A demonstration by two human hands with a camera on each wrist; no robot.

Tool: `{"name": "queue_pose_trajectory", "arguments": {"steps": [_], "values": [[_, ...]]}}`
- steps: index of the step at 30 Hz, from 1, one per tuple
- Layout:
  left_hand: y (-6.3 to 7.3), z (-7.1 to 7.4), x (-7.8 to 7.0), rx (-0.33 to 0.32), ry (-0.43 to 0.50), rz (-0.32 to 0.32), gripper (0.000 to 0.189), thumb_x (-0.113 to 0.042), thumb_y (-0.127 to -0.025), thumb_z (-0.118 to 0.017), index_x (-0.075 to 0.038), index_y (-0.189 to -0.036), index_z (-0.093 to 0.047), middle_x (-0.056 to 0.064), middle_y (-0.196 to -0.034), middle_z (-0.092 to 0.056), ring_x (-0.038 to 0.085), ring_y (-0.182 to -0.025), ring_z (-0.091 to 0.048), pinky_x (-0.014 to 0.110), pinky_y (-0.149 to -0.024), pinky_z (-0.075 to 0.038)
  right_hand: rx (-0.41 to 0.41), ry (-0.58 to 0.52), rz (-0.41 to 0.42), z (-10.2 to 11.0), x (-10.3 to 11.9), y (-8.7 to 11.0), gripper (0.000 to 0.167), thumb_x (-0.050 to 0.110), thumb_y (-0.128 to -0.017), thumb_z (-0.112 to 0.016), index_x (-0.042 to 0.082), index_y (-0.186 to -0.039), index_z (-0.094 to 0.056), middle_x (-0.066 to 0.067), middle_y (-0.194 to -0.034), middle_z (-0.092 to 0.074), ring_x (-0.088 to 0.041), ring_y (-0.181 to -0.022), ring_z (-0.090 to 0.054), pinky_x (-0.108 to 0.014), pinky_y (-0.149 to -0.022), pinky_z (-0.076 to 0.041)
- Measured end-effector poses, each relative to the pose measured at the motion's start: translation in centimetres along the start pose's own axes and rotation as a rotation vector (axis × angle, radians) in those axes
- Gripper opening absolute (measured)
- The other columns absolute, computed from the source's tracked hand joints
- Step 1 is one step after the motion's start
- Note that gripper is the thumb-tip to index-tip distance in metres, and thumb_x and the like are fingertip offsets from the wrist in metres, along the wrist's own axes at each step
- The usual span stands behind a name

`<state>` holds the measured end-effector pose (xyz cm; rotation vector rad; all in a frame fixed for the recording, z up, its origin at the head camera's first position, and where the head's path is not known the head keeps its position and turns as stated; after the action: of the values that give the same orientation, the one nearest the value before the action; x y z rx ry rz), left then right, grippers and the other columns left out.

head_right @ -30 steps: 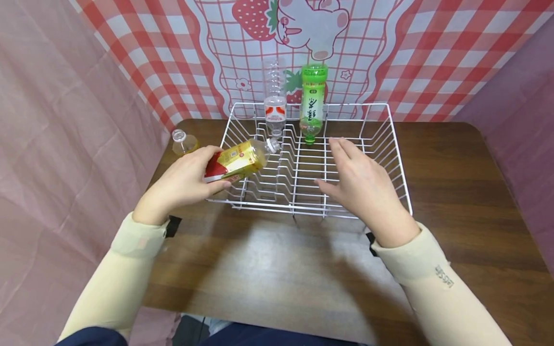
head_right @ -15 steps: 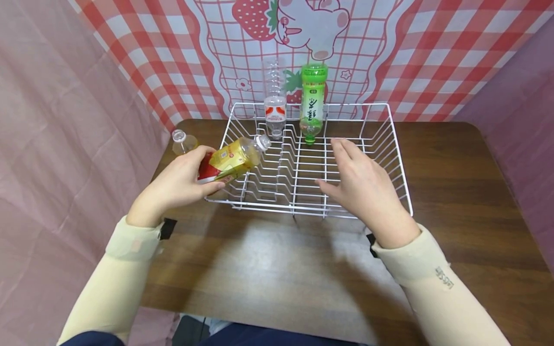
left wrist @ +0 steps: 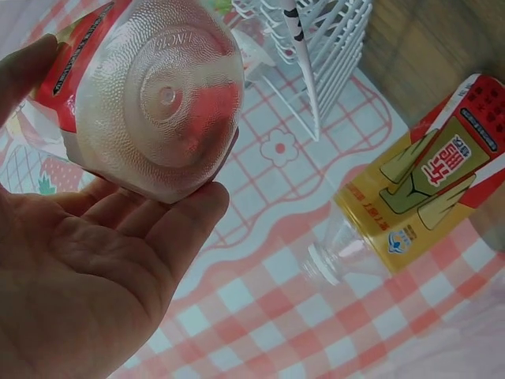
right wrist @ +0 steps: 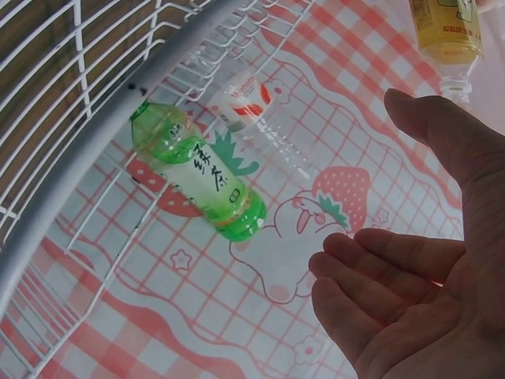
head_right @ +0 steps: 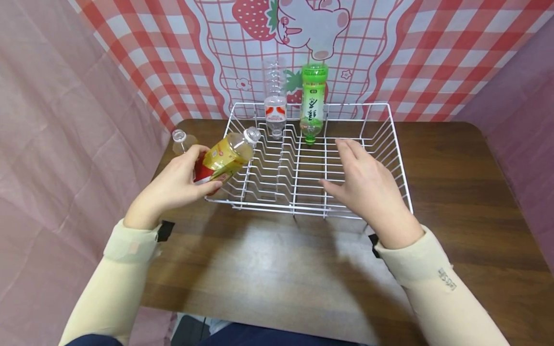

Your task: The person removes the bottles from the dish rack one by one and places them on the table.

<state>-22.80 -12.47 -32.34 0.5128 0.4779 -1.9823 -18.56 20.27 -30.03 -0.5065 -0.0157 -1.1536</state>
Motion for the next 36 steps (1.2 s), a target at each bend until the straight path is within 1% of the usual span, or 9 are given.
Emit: {"name": "queue_pose_trajectory", "arguments": {"steps": [3,6,10,13,21,27,31,36], "values": [[0.2,0.2,0.3,-0.002,0.007,0.015,0.065,-0.033,-0.083,-0.085,-0.004,-0.13,-0.05,0.009,-0.104,-0.063,0.022,-0.088,-0.061,0.039,-0.078,-0.053,-0.005,0.0,-0.002,0.1,-0.1,0.0,0.088,0.027,-0.074,-0.091,-0.009,-0.142,-0.049,-0.03,-0.135,-0.054,-0.047,-0.119,-0.054,-0.064,-0.094,-0.047],[0.4,0.3,0.6,-0.002,0.012,0.02,0.066,-0.033,-0.083,-0.085,-0.004,-0.131,-0.049,0.01,-0.105,-0.063,0.022,-0.088,-0.062,0.04,-0.078,-0.054,0.007,0.001,-0.019,0.1,-0.2,0.1,0.089,0.028,-0.074,-0.091,-0.008,-0.143,-0.049,-0.03,-0.137,-0.053,-0.047,-0.12,-0.054,-0.064,-0.095,-0.046],[0.7,0.4,1.0,-0.005,0.034,0.02,0.067,-0.031,-0.084,-0.084,-0.004,-0.132,-0.047,0.011,-0.106,-0.064,0.023,-0.088,-0.063,0.041,-0.079,-0.055,0.022,0.007,-0.036,0.0,-0.4,0.3,0.09,0.029,-0.074,-0.092,-0.009,-0.143,-0.048,-0.03,-0.139,-0.051,-0.048,-0.122,-0.053,-0.064,-0.097,-0.045],[1.0,0.5,1.4,-0.011,0.054,0.021,0.067,-0.03,-0.085,-0.084,-0.003,-0.133,-0.046,0.012,-0.107,-0.064,0.023,-0.088,-0.064,0.041,-0.078,-0.056,0.018,0.01,-0.034,0.1,-0.5,0.3,0.089,0.028,-0.074,-0.092,-0.01,-0.143,-0.049,-0.03,-0.139,-0.051,-0.048,-0.121,-0.053,-0.063,-0.098,-0.045],[1.6,0.9,2.7,-0.032,0.067,0.08,0.069,-0.031,-0.086,-0.082,-0.004,-0.135,-0.043,0.014,-0.109,-0.062,0.026,-0.09,-0.062,0.043,-0.079,-0.053,0.007,0.003,-0.026,0.2,-0.6,0.3,0.089,0.027,-0.073,-0.092,-0.012,-0.142,-0.049,-0.031,-0.138,-0.052,-0.049,-0.12,-0.053,-0.063,-0.098,-0.045],[1.8,1.1,3.4,-0.045,0.078,0.078,0.069,-0.028,-0.086,-0.082,-0.003,-0.136,-0.041,0.016,-0.109,-0.061,0.028,-0.09,-0.062,0.044,-0.079,-0.052,0.014,0.001,-0.036,0.2,-0.7,0.3,0.091,0.027,-0.074,-0.091,-0.012,-0.143,-0.048,-0.032,-0.138,-0.051,-0.049,-0.121,-0.053,-0.064,-0.098,-0.045],[2.0,1.2,3.9,-0.049,0.087,0.083,0.069,-0.026,-0.087,-0.082,-0.003,-0.136,-0.04,0.018,-0.112,-0.06,0.029,-0.095,-0.062,0.046,-0.082,-0.053,0.003,-0.001,-0.032,0.3,-0.7,0.3,0.091,0.027,-0.073,-0.091,-0.012,-0.143,-0.048,-0.032,-0.137,-0.052,-0.049,-0.121,-0.053,-0.064,-0.098,-0.045],[2.5,1.3,4.7,-0.055,0.099,0.106,0.069,-0.025,-0.088,-0.081,-0.001,-0.137,-0.038,0.021,-0.116,-0.06,0.032,-0.101,-0.061,0.05,-0.085,-0.052,-0.01,0.003,-0.022,0.4,-0.6,0.2,0.09,0.028,-0.073,-0.091,-0.012,-0.143,-0.048,-0.033,-0.136,-0.053,-0.048,-0.121,-0.052,-0.064,-0.098,-0.044]]}}
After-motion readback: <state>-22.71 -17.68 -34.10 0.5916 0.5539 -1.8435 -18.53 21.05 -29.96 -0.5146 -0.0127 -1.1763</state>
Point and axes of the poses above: each hand's wrist, its own y-axis away from the middle knuckle, its own z-axis out of the back of the hand, x = y × z, the point moved 8 cm from there along -y, towards the middle knuckle
